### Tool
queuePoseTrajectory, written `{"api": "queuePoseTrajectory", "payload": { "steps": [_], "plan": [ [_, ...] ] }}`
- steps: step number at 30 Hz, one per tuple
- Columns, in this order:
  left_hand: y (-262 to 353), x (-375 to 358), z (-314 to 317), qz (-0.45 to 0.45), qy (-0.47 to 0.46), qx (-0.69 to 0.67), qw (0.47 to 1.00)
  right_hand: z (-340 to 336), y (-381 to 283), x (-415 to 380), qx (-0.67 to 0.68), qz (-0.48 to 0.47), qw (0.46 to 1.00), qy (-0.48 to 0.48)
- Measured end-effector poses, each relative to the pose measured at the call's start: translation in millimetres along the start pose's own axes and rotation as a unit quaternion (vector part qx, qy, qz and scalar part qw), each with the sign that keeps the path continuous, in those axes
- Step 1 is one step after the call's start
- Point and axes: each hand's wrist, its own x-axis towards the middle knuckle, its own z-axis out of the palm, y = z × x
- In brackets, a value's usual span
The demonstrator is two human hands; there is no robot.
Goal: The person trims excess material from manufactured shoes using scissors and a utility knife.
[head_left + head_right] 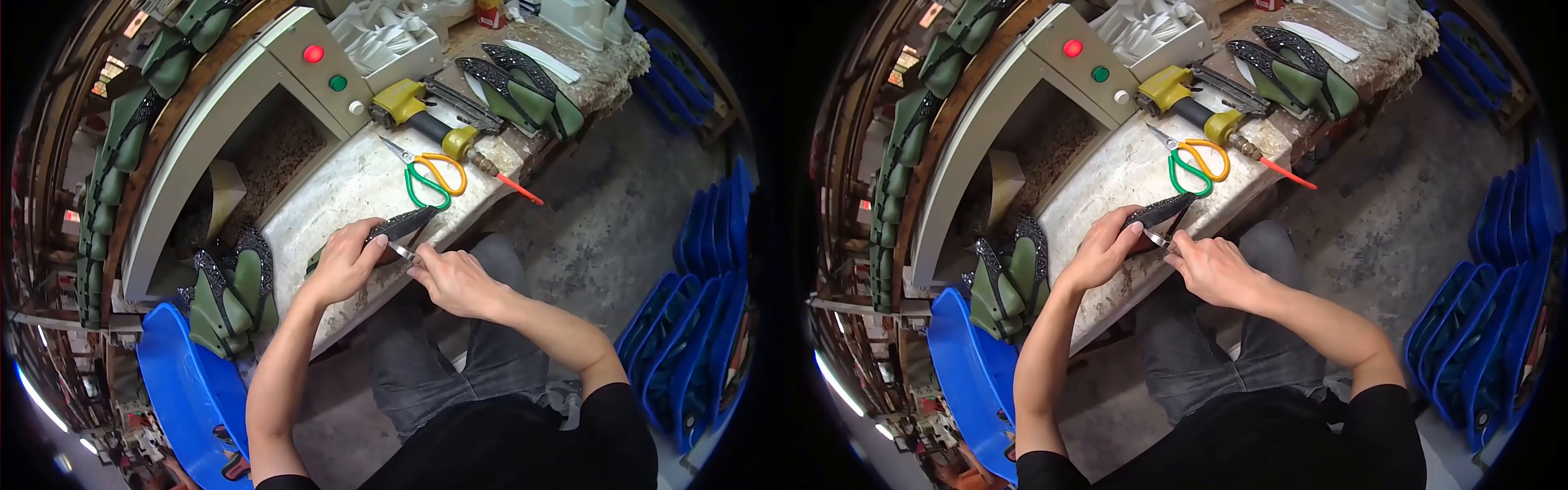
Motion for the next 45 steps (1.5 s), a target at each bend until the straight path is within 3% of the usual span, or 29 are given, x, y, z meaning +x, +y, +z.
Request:
{"api": "queuePoseTrajectory", "payload": {
  "steps": [3, 8, 13, 17, 23, 28, 32, 33, 37, 42, 45],
  "plan": [
    [-3.4, 0.5, 6.0, 0.008, 0.012, 0.023, 1.000, 2.2, 5.3, -1.7, 0.039, -0.018, 0.999, 0.010],
    [-1.5, 2.2, 10.3, 0.018, 0.044, 0.059, 0.997, 4.1, 2.4, -1.9, -0.027, 0.014, 0.999, 0.015],
    [9.4, 8.7, 5.3, -0.039, 0.018, 0.004, 0.999, 8.0, 4.2, -0.7, -0.013, 0.044, 0.999, 0.016],
    [1.0, 3.2, 20.4, 0.018, 0.094, 0.081, 0.992, 12.6, 13.5, -7.6, 0.054, 0.003, 0.997, 0.048],
    [13.2, 1.4, 22.4, 0.001, 0.114, 0.092, 0.989, 13.5, 6.1, -4.0, 0.030, 0.049, 0.998, 0.020],
    [26.1, 6.0, 19.7, -0.089, 0.072, 0.023, 0.993, 23.0, 6.5, -7.9, 0.042, 0.063, 0.996, 0.036],
    [10.4, 3.0, 30.2, -0.027, 0.134, 0.085, 0.987, 13.9, 0.5, -23.5, 0.308, 0.149, 0.939, -0.021],
    [8.6, 2.1, 29.8, -0.030, 0.138, 0.085, 0.986, 13.5, -3.8, -23.9, 0.307, 0.147, 0.940, -0.025],
    [4.0, -1.2, 31.0, 0.058, 0.155, 0.134, 0.977, 20.2, -31.8, -26.8, 0.242, -0.003, 0.926, 0.289],
    [3.7, 2.4, 20.8, 0.036, 0.109, 0.051, 0.992, 83.9, 1.0, 21.1, 0.095, 0.019, 0.962, 0.255],
    [5.1, 6.1, 17.9, 0.033, 0.120, 0.060, 0.990, 81.1, -3.0, 30.8, 0.110, 0.007, 0.953, 0.282]
  ]
}}
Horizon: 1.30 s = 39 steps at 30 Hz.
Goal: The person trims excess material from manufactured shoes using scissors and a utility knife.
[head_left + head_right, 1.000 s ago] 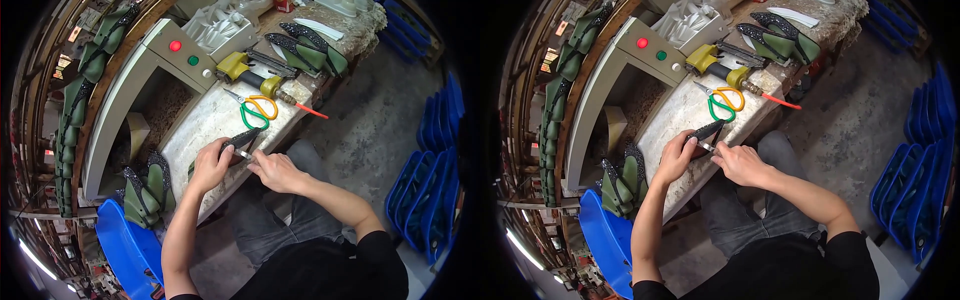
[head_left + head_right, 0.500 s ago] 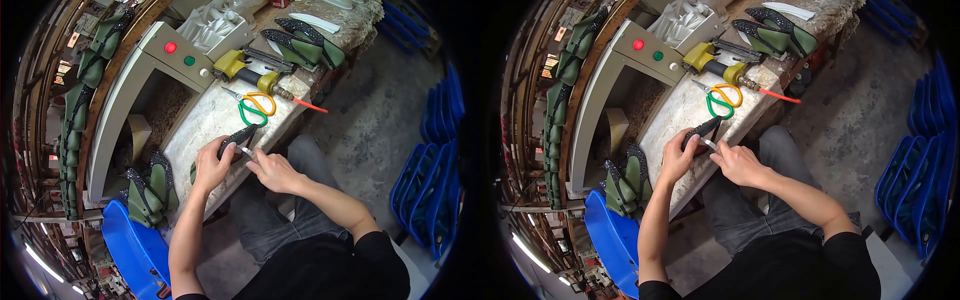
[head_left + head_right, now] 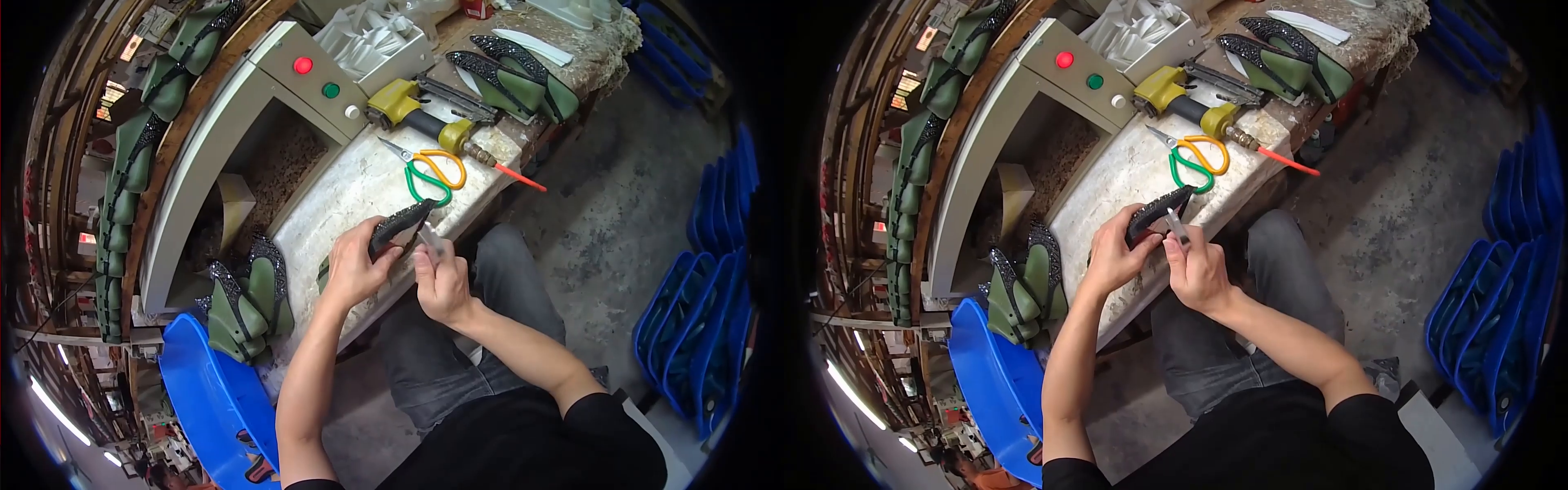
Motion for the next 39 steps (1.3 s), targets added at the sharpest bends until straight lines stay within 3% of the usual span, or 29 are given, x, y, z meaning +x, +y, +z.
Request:
{"api": "queuePoseTrajectory", "payload": {
  "steps": [3, 7, 18, 23, 27, 32, 37, 39],
  "plan": [
    [2.9, -7.1, 1.9, -0.006, 0.004, 0.010, 1.000, -6.0, -8.8, -5.1, 0.021, -0.003, 0.999, 0.027],
    [-5.3, -7.5, 3.8, 0.010, 0.014, 0.037, 0.999, -14.1, -15.5, -6.0, 0.135, 0.062, 0.986, 0.078],
    [4.3, -0.6, 1.4, -0.025, 0.031, 0.026, 0.999, -13.6, 5.1, 12.8, 0.086, 0.120, 0.989, -0.019],
    [0.0, -7.9, 9.1, -0.025, 0.046, 0.045, 0.998, -4.4, 10.0, 0.7, 0.118, 0.147, 0.982, 0.006],
    [10.8, -8.5, 8.3, -0.069, 0.036, 0.029, 0.997, -16.6, -11.0, -7.1, 0.207, 0.177, 0.957, 0.099],
    [7.7, -8.0, 9.1, -0.088, 0.021, 0.023, 0.996, -16.6, -0.4, -1.3, 0.187, 0.218, 0.958, -0.020],
    [-16.0, -12.9, 4.1, 0.022, 0.013, -0.008, 1.000, -29.6, -30.2, -14.6, 0.231, 0.144, 0.961, 0.053],
    [-18.3, -16.9, 5.4, -0.006, 0.009, -0.010, 1.000, -15.0, -18.9, -15.6, 0.194, 0.126, 0.972, 0.035]
  ]
}}
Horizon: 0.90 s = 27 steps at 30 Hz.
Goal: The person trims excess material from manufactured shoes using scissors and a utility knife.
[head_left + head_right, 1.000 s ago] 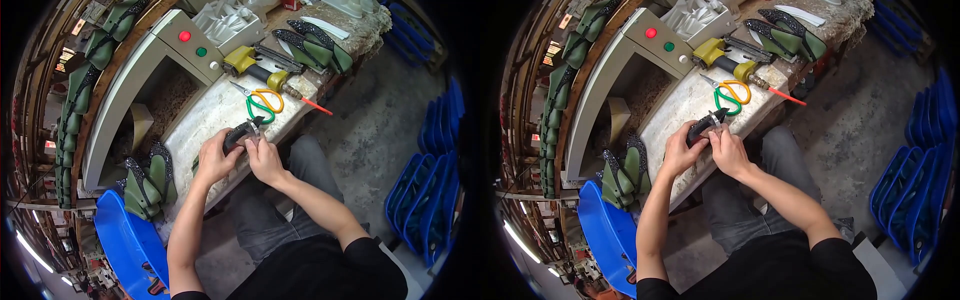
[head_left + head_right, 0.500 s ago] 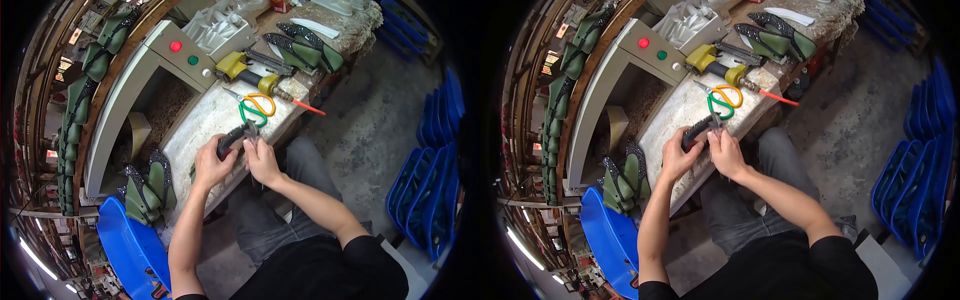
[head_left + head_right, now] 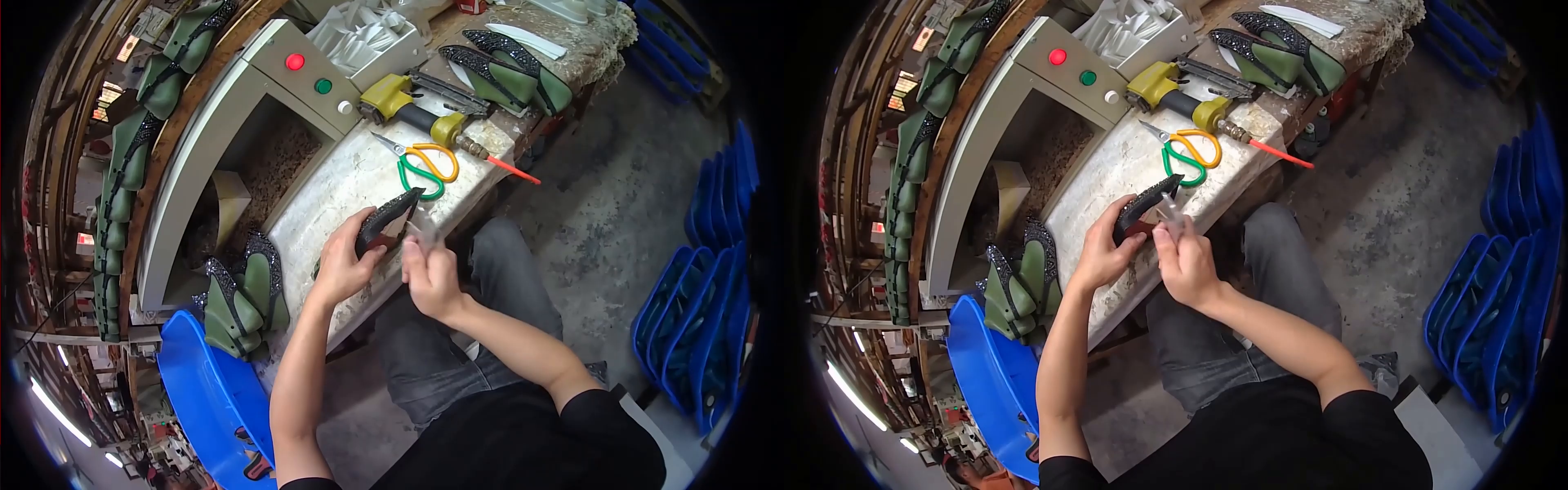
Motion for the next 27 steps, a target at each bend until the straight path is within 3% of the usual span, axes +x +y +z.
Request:
{"api": "queuePoseTrajectory", "payload": {
  "steps": [4, 6, 8, 9, 11, 13, 19, 24, 27],
  "plan": [
    [9.9, 9.1, -3.5, -0.050, -0.008, -0.003, 0.999, 11.8, 13.8, 19.5, -0.122, -0.075, 0.989, -0.028],
    [18.2, 9.4, -1.2, -0.051, 0.025, -0.005, 0.998, -16.1, -7.3, 18.4, 0.004, 0.071, 0.990, -0.122],
    [20.5, -3.8, 3.2, -0.065, 0.046, -0.003, 0.997, -32.8, -18.0, 4.4, 0.137, 0.229, 0.940, -0.212],
    [16.1, -4.8, 0.1, -0.068, 0.040, 0.002, 0.997, -29.8, -14.4, 1.0, 0.144, 0.233, 0.939, -0.209],
    [2.6, -6.0, -10.5, -0.093, -0.020, -0.167, 0.981, -27.7, -4.7, -9.1, 0.155, 0.230, 0.930, -0.240],
    [-5.4, -3.5, -14.9, -0.113, -0.070, -0.334, 0.933, -28.5, 3.7, -12.8, 0.160, 0.219, 0.924, -0.271],
    [0.7, 3.7, -15.1, -0.128, -0.094, -0.225, 0.961, -5.8, 12.5, -5.9, 0.215, 0.220, 0.910, -0.276],
    [1.4, 3.7, -15.2, -0.149, -0.093, -0.284, 0.943, -3.1, 22.8, 2.0, 0.079, 0.131, 0.946, -0.285],
    [-0.9, 3.8, -12.6, -0.124, -0.091, -0.242, 0.958, 10.2, 33.1, -12.0, -0.047, 0.039, 0.977, -0.204]
  ]
}}
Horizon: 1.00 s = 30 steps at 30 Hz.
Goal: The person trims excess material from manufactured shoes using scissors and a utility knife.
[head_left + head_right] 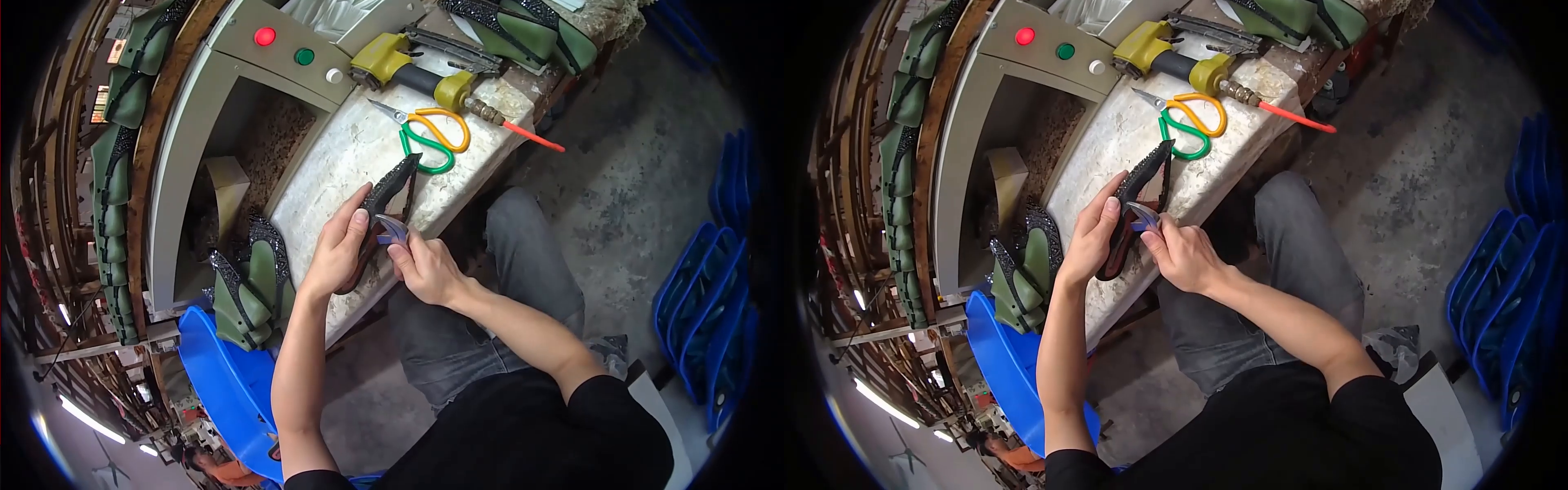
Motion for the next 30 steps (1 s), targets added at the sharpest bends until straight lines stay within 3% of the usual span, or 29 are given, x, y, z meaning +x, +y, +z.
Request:
{"api": "queuePoseTrajectory", "payload": {
  "steps": [2, 4, 6, 7, 11, 17, 21, 22, 24, 26, 30],
  "plan": [
    [-2.1, -2.6, 0.3, 0.007, 0.002, 0.015, 1.000, 2.4, 1.6, -2.6, -0.046, -0.022, 0.998, 0.030],
    [-3.3, -4.4, -0.5, -0.006, 0.005, 0.028, 1.000, -4.2, 0.1, -0.8, 0.161, 0.074, 0.983, -0.048],
    [3.4, 2.4, -3.1, -0.006, 0.004, 0.046, 0.999, -14.8, -4.7, 6.3, 0.357, 0.155, 0.914, -0.117],
    [7.6, 4.7, -2.5, -0.002, 0.001, 0.049, 0.999, -18.2, -7.2, 4.9, 0.357, 0.150, 0.915, -0.113],
    [12.7, 3.7, 3.7, 0.025, 0.022, 0.107, 0.994, -18.4, -10.9, -12.4, 0.249, 0.100, 0.961, -0.059],
    [6.5, 5.2, 0.6, 0.031, 0.025, 0.100, 0.994, -13.1, -3.4, -3.5, 0.152, 0.015, 0.987, -0.055],
    [18.6, 1.7, 4.3, -0.001, 0.021, 0.103, 0.995, -5.5, -5.9, -0.9, -0.101, -0.055, 0.993, 0.030],
    [15.4, 2.2, 5.8, -0.003, 0.022, 0.100, 0.995, -7.2, -4.5, 0.0, -0.102, -0.054, 0.993, 0.027],
    [6.3, 0.3, 8.2, 0.003, 0.036, 0.099, 0.994, -13.3, -1.4, 1.5, 0.188, 0.086, 0.976, -0.067],
    [1.9, 0.9, 8.3, 0.015, 0.049, 0.102, 0.993, -19.1, -2.6, 4.6, 0.456, 0.211, 0.852, -0.148],
    [-0.6, 3.8, 5.0, 0.023, 0.033, 0.063, 0.997, -18.5, -5.2, 4.6, 0.352, 0.147, 0.918, -0.109]
  ]
}}
